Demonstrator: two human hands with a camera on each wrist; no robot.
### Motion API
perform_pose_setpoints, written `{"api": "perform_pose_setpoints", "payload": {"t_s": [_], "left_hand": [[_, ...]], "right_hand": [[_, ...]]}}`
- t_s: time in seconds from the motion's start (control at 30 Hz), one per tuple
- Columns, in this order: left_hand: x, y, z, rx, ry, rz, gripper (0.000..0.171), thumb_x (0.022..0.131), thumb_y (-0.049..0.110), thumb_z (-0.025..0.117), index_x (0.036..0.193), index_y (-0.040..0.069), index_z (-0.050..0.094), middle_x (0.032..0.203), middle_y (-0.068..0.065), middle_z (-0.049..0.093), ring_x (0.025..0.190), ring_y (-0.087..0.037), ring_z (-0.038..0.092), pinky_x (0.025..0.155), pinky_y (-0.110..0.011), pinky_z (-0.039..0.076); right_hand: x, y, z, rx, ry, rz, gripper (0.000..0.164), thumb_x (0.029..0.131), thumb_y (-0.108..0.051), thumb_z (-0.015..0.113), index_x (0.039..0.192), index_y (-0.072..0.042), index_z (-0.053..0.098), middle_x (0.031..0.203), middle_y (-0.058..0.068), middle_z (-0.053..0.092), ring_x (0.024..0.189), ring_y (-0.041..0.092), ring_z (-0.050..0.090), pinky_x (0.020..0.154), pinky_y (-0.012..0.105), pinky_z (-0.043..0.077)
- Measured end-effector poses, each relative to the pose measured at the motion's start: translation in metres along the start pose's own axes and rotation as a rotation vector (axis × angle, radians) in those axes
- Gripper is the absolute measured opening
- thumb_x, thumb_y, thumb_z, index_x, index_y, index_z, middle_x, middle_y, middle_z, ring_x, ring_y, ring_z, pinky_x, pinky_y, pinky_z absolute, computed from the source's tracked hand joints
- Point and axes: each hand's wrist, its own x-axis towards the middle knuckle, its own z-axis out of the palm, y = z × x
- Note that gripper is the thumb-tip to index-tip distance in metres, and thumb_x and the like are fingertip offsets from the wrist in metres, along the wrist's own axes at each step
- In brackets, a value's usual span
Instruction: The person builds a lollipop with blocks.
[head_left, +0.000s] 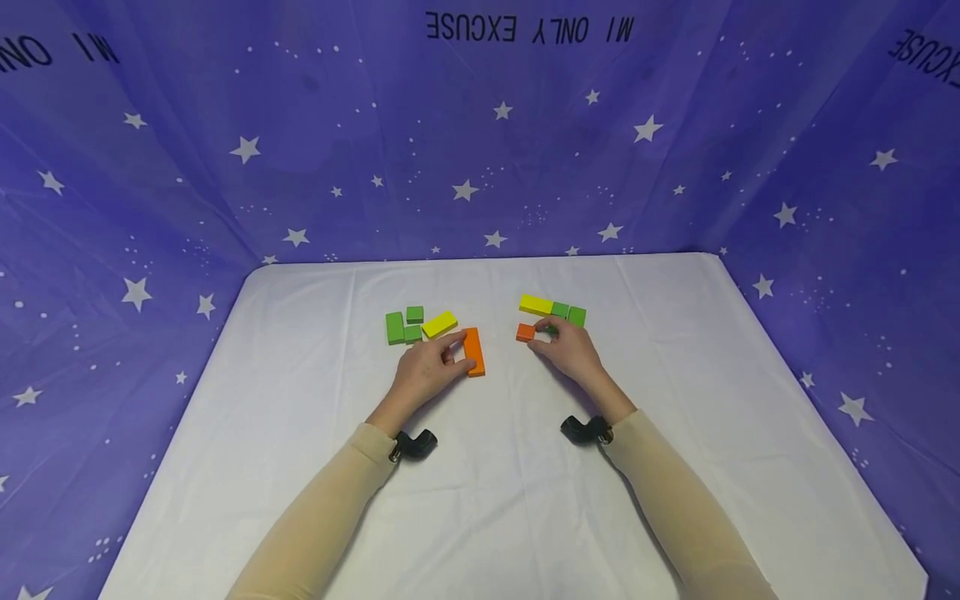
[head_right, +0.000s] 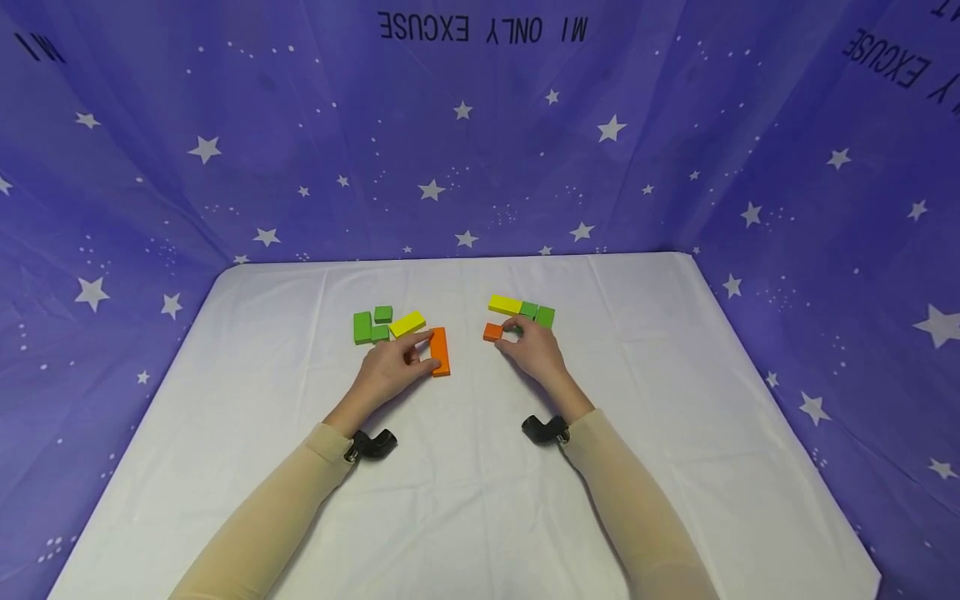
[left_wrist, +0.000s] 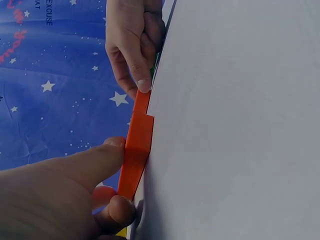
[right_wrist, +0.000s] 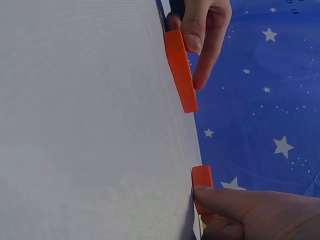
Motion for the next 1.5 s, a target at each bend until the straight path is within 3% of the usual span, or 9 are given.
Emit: {"api": "perform_pose_setpoints", "payload": {"t_s": [0.27, 0.93, 1.2, 1.5], "left_hand": [[-0.002, 0.003, 0.003, -0.005, -0.013, 0.049, 0.053, 0.087, 0.048, 0.072, 0.132, 0.021, 0.066, 0.060, 0.010, 0.054, 0.053, -0.010, 0.048, 0.051, -0.029, 0.035], [-0.009, 0.016, 0.014, -0.009, -0.068, 0.123, 0.055, 0.084, 0.050, 0.074, 0.130, 0.020, 0.068, 0.056, 0.011, 0.050, 0.049, -0.008, 0.044, 0.050, -0.027, 0.030], [-0.010, 0.021, 0.016, 0.015, -0.081, 0.148, 0.056, 0.084, 0.051, 0.074, 0.130, 0.020, 0.068, 0.055, 0.012, 0.050, 0.049, -0.007, 0.044, 0.052, -0.026, 0.031], [-0.013, 0.027, 0.021, 0.028, -0.092, 0.177, 0.055, 0.085, 0.051, 0.073, 0.130, 0.020, 0.067, 0.055, 0.013, 0.050, 0.048, -0.006, 0.044, 0.051, -0.025, 0.031]], "right_hand": [[-0.001, -0.001, 0.000, 0.003, -0.001, 0.004, 0.035, 0.086, -0.033, 0.076, 0.116, -0.016, 0.069, 0.101, 0.006, 0.067, 0.079, 0.024, 0.054, 0.068, 0.037, 0.042], [-0.001, 0.000, -0.001, 0.048, -0.007, 0.011, 0.038, 0.084, -0.037, 0.077, 0.117, -0.019, 0.070, 0.087, 0.006, 0.064, 0.073, 0.024, 0.052, 0.064, 0.037, 0.039], [-0.002, -0.004, -0.002, 0.051, -0.001, -0.004, 0.038, 0.085, -0.039, 0.077, 0.117, -0.020, 0.070, 0.110, 0.005, 0.067, 0.079, 0.024, 0.056, 0.070, 0.037, 0.044], [-0.006, -0.011, 0.000, 0.066, -0.009, -0.035, 0.036, 0.085, -0.037, 0.077, 0.116, -0.021, 0.070, 0.114, 0.004, 0.067, 0.074, 0.021, 0.057, 0.067, 0.035, 0.044]]}}
